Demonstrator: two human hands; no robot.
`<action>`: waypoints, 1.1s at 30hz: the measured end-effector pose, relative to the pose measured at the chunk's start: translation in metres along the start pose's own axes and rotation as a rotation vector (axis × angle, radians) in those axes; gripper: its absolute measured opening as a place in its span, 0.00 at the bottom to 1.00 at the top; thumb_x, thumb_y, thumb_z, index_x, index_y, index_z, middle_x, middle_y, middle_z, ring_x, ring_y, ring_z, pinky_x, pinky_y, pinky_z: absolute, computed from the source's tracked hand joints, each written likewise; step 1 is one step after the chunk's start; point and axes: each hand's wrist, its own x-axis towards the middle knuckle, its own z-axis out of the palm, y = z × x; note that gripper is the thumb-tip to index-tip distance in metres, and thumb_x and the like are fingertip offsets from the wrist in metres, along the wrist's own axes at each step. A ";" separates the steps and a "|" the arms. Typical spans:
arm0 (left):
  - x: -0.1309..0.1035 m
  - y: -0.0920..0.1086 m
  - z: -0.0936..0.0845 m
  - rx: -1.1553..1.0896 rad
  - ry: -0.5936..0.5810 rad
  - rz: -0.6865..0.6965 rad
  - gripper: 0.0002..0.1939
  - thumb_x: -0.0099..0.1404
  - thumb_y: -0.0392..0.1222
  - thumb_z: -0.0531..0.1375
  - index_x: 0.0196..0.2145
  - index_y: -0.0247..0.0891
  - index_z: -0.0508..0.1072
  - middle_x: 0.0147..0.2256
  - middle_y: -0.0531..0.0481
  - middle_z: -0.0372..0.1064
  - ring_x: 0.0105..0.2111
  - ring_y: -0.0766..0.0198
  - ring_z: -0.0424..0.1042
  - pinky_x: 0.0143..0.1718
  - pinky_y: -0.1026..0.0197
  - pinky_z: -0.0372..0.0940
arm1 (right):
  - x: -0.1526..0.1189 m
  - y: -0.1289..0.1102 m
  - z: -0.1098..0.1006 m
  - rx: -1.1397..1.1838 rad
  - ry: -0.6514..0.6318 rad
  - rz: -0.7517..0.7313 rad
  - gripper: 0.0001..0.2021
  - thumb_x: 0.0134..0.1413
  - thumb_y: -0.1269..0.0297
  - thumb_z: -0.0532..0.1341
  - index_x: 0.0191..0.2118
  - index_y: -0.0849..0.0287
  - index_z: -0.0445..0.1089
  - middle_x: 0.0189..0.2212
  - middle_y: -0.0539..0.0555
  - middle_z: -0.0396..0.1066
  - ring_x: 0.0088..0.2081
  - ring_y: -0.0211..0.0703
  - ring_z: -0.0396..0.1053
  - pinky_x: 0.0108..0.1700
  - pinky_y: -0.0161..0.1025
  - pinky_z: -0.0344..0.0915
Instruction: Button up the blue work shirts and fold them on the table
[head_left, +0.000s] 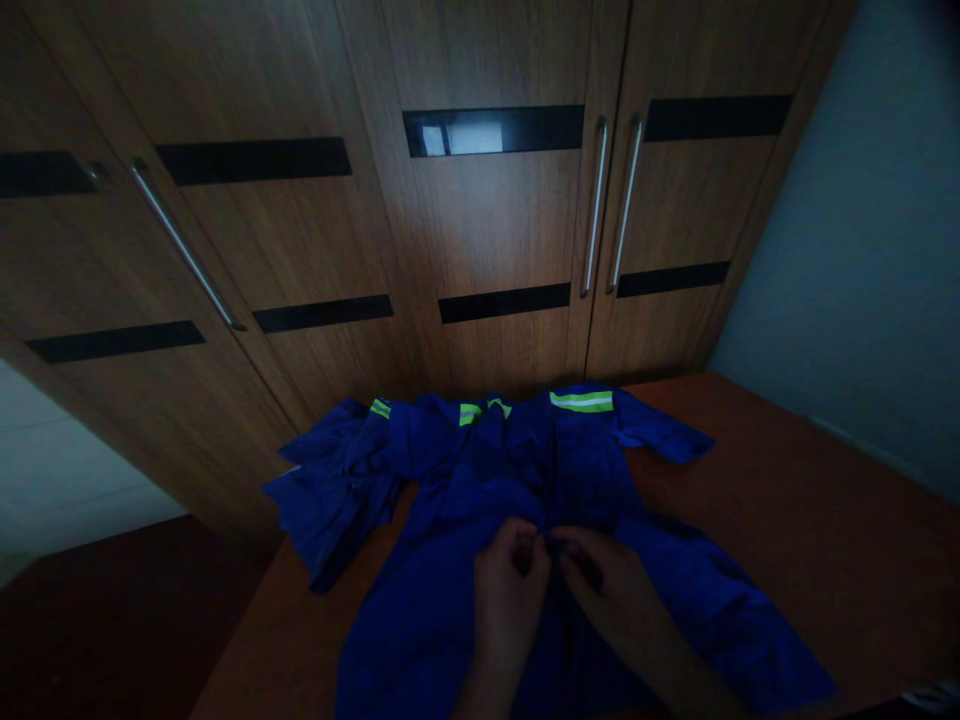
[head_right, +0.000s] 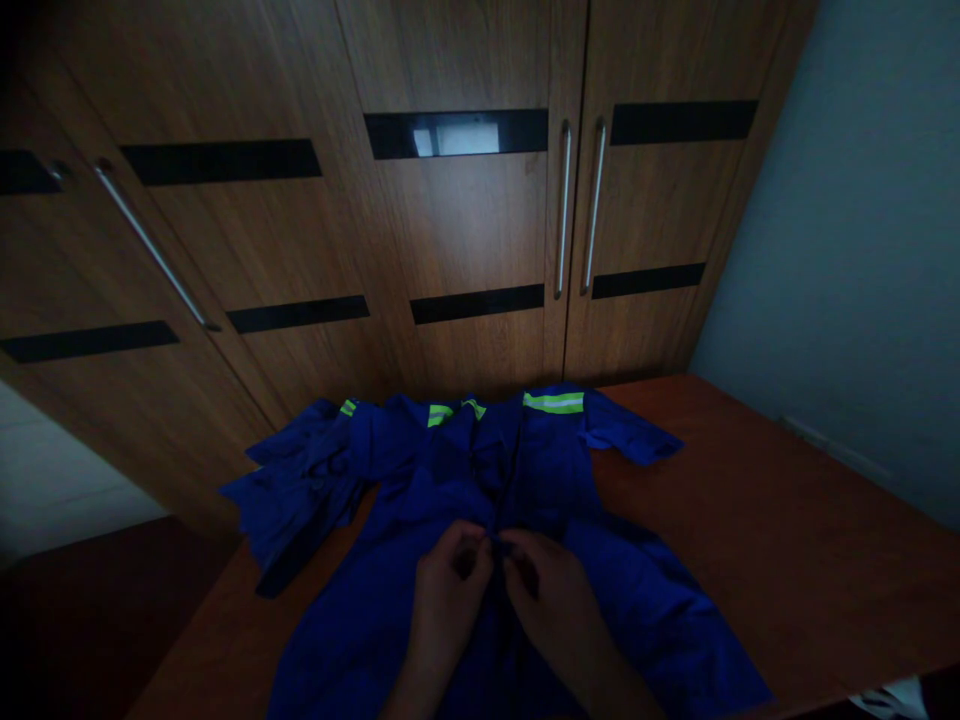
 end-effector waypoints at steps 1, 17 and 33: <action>0.000 -0.001 0.000 -0.022 -0.004 -0.007 0.04 0.61 0.39 0.56 0.31 0.40 0.71 0.26 0.52 0.74 0.28 0.63 0.73 0.29 0.65 0.63 | 0.001 0.000 0.000 -0.035 0.023 -0.016 0.14 0.55 0.67 0.53 0.43 0.57 0.72 0.39 0.56 0.75 0.40 0.44 0.72 0.45 0.41 0.67; -0.002 -0.005 0.000 -0.069 -0.053 -0.005 0.06 0.60 0.40 0.56 0.30 0.39 0.72 0.26 0.52 0.72 0.27 0.64 0.71 0.29 0.66 0.61 | 0.014 -0.003 0.001 -0.404 0.002 -0.202 0.07 0.53 0.74 0.55 0.29 0.56 0.67 0.29 0.51 0.68 0.33 0.42 0.66 0.36 0.38 0.60; 0.004 -0.020 0.001 -0.505 -0.008 -0.316 0.03 0.50 0.38 0.59 0.26 0.36 0.69 0.19 0.58 0.63 0.19 0.73 0.57 0.21 0.69 0.49 | 0.006 -0.004 0.007 -0.271 0.047 -0.149 0.08 0.59 0.69 0.53 0.34 0.56 0.69 0.32 0.53 0.70 0.37 0.44 0.67 0.40 0.39 0.60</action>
